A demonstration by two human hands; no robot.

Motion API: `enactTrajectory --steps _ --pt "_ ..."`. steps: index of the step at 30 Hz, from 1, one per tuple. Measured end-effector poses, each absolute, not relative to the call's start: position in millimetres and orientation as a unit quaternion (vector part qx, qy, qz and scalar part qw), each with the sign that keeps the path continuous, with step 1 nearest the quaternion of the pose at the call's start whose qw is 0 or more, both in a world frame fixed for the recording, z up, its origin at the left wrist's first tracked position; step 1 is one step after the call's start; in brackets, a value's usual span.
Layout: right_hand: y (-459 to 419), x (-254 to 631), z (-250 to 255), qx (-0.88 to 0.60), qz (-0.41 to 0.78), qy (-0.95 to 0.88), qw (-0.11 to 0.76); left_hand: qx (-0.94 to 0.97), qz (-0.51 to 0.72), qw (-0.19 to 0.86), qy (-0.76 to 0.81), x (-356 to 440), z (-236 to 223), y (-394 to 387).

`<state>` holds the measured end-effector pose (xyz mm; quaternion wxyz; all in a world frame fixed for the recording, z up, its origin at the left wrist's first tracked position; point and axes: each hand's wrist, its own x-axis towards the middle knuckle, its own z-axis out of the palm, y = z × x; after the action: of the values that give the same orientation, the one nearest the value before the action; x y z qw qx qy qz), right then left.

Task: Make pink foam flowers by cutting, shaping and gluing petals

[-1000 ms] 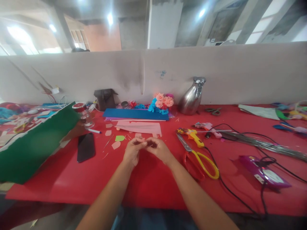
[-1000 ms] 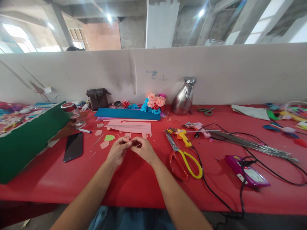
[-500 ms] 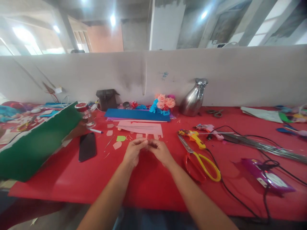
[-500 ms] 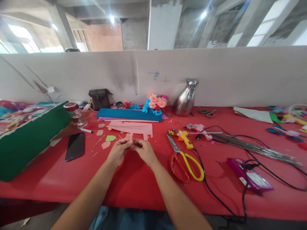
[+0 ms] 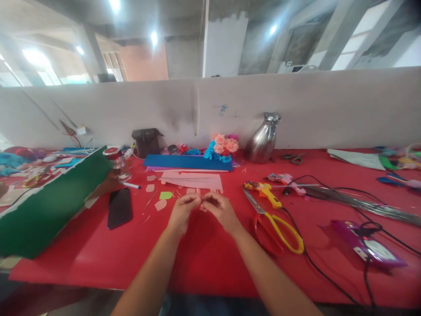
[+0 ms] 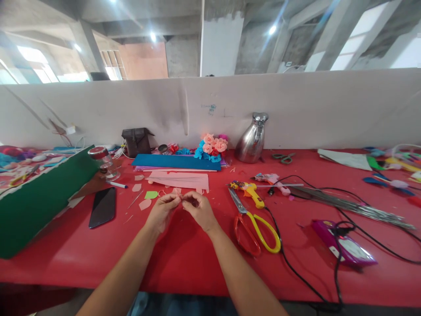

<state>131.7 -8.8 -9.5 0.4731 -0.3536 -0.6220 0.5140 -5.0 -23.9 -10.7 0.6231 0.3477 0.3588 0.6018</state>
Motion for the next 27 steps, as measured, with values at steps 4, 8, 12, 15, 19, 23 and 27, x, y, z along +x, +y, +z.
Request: enactTrajectory --steps 4,8,12,15,19,23,27 --pt "-11.4 132.8 -6.0 -0.325 0.516 -0.607 0.51 0.385 0.606 0.585 0.378 -4.0 -13.1 -23.5" --pt "-14.6 131.0 -7.5 -0.337 0.469 -0.633 0.516 0.431 0.597 0.564 0.374 -3.3 -16.4 -23.5" --pt "-15.2 129.9 -10.1 -0.354 0.407 -0.668 0.512 0.448 0.595 0.555 0.37 -2.4 -18.9 -23.0" --pt "-14.4 129.9 -10.3 -0.353 0.377 -0.68 0.52 0.457 0.592 0.551 0.371 -1.3 -19.8 -22.9" --pt "-15.9 128.7 -9.3 -0.359 0.368 -0.676 0.527 0.467 0.59 0.542 0.373 -0.7 -19.3 -24.1" --pt "-21.4 126.0 -7.1 -0.38 0.331 -0.654 0.564 0.467 0.591 0.53 0.391 -1.1 -17.3 -25.5" --pt "-26.9 124.8 -2.5 -0.369 0.279 -0.669 0.582 0.451 0.6 0.513 0.417 -1.1 -15.6 -25.4"
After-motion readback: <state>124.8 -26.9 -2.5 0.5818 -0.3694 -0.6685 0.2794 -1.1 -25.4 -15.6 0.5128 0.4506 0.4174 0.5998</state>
